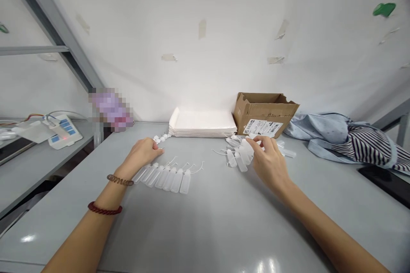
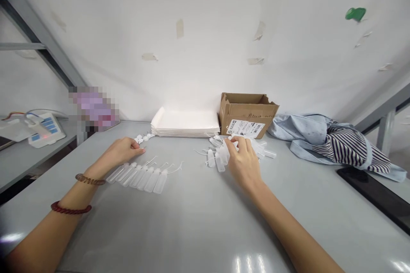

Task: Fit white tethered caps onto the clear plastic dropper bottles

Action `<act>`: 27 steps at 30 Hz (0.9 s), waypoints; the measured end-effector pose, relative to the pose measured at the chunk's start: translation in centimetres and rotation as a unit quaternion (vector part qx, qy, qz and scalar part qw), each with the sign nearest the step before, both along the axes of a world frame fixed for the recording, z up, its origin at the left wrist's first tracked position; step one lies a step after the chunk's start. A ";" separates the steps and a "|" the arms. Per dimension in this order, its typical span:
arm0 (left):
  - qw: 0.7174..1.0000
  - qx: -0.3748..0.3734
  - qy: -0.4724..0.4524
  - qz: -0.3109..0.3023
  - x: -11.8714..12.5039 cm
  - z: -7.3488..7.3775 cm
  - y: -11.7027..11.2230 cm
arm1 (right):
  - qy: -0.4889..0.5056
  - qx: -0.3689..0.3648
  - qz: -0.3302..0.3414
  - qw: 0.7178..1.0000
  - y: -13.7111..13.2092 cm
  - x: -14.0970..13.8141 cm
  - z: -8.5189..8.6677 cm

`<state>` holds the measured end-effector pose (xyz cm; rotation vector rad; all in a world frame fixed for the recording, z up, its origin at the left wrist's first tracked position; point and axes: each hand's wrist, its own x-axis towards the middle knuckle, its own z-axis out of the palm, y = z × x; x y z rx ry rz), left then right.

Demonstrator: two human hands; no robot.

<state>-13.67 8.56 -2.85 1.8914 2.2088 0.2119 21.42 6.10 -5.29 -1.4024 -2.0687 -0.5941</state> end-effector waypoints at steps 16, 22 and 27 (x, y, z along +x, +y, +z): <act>1.000 -0.008 0.019 -0.009 0.4 0.0 -0.4 | -0.010 -0.279 0.256 0.925 -3.3 -12.4 0.3; 1.000 0.004 0.026 -0.017 1.3 0.2 -1.0 | -0.002 -0.284 0.237 0.929 -3.5 -12.3 0.2; 0.998 0.023 -0.003 -0.053 2.3 0.8 -1.5 | 0.009 -0.278 0.238 0.930 -3.8 -12.2 0.0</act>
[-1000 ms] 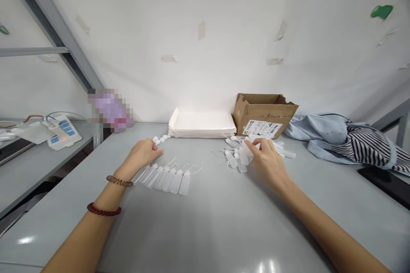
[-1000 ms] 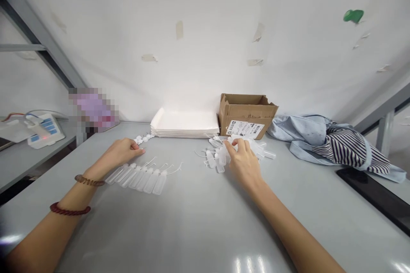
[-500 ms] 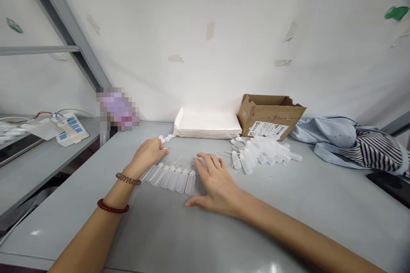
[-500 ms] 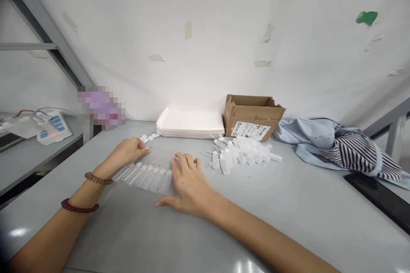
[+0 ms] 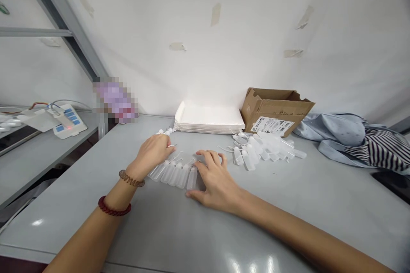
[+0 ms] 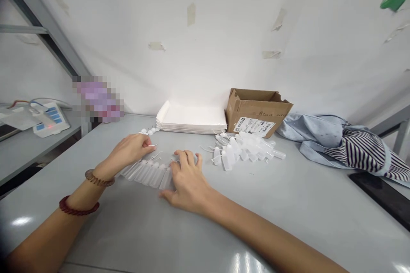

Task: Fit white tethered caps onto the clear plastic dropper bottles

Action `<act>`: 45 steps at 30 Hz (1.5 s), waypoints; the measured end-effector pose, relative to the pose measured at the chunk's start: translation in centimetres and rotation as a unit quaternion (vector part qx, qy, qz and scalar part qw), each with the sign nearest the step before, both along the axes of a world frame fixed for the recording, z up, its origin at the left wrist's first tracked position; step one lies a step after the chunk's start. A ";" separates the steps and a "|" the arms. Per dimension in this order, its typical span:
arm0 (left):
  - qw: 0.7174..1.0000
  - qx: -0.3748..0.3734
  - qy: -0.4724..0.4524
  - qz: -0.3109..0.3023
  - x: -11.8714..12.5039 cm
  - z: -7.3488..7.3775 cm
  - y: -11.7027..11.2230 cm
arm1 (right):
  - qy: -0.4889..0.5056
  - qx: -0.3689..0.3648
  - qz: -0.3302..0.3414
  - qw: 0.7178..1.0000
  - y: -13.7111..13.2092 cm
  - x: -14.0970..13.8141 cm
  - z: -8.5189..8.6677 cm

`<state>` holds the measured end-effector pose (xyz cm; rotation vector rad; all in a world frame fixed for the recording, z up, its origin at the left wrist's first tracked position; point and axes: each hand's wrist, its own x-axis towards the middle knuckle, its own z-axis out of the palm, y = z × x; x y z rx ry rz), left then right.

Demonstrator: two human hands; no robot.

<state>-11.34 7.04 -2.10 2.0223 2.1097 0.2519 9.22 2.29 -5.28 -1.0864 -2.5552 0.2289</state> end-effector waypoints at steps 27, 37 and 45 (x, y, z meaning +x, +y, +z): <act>0.676 -0.060 -0.734 0.006 9.7 0.5 -6.1 | 0.212 0.020 0.043 0.976 -2.7 7.2 1.8; 0.731 -0.088 -0.677 -0.002 9.9 0.0 -6.0 | 0.236 -0.010 0.079 0.968 -2.9 7.3 1.9; 0.736 -0.102 -0.669 -0.008 9.9 0.2 -6.2 | 0.261 -0.033 0.087 0.961 -2.9 7.2 2.2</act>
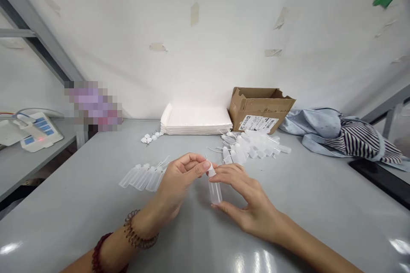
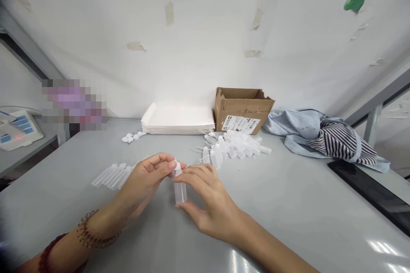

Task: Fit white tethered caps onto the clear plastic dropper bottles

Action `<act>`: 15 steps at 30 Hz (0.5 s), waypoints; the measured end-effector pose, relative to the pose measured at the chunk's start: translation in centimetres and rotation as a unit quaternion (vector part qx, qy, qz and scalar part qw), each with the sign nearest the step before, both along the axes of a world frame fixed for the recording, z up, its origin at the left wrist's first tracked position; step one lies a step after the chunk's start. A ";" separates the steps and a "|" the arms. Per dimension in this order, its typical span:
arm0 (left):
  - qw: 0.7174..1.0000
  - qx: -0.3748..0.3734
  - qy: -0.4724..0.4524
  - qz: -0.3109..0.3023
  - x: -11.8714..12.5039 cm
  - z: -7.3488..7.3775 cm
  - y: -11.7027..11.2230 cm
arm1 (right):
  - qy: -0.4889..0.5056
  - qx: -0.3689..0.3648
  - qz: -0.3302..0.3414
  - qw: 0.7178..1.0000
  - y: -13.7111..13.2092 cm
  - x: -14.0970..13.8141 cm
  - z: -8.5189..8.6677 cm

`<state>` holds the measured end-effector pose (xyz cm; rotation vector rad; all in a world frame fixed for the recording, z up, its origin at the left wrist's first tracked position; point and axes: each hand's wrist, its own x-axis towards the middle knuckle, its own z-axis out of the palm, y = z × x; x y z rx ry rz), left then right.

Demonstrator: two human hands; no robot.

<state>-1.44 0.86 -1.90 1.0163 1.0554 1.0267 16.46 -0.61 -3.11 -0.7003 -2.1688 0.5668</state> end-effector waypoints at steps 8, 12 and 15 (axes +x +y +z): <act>1.000 0.021 0.000 -0.004 -0.1 0.1 0.0 | -0.008 -0.028 0.000 1.000 -0.2 0.1 0.1; 1.000 0.013 -0.010 -0.010 -0.2 0.2 0.0 | -0.016 -0.053 -0.017 0.998 -0.4 0.2 0.2; 1.000 0.008 -0.019 -0.013 -0.3 0.3 0.0 | -0.012 -0.047 -0.032 0.998 -0.4 0.2 0.0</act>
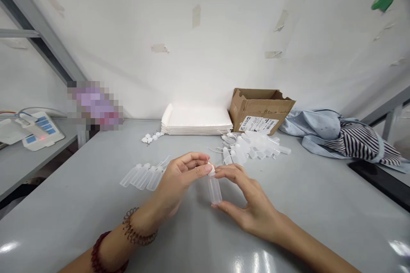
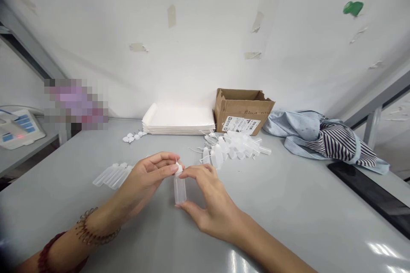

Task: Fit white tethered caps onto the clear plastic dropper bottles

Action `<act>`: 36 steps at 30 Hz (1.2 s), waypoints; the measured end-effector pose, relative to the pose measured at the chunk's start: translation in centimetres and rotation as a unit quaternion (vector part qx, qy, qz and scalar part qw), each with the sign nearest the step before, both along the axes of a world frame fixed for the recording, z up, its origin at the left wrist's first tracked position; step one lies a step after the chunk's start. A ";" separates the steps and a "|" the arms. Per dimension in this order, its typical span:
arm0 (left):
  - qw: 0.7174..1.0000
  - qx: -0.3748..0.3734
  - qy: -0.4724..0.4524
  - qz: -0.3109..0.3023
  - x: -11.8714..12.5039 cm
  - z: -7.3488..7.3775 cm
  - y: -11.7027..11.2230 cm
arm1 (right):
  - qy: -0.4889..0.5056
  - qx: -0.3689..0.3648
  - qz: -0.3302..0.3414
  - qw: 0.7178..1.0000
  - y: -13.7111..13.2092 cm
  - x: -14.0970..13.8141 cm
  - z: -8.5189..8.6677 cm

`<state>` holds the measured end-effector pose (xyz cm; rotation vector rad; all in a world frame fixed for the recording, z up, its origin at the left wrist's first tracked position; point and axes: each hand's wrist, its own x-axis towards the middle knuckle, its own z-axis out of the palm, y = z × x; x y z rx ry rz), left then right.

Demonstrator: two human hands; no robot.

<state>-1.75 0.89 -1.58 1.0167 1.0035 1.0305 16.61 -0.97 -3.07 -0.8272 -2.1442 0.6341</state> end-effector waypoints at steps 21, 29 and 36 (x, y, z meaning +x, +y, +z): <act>0.997 0.028 0.046 0.058 -0.8 0.3 0.5 | 0.016 0.122 -0.056 0.991 0.8 0.2 -0.8; 0.993 0.084 0.082 0.016 -1.0 0.4 0.5 | 0.070 -0.108 -0.072 0.989 0.6 0.3 0.0; 0.992 0.108 0.056 -0.046 -1.4 0.7 0.8 | 0.333 -0.536 0.111 0.768 0.7 -0.5 -0.1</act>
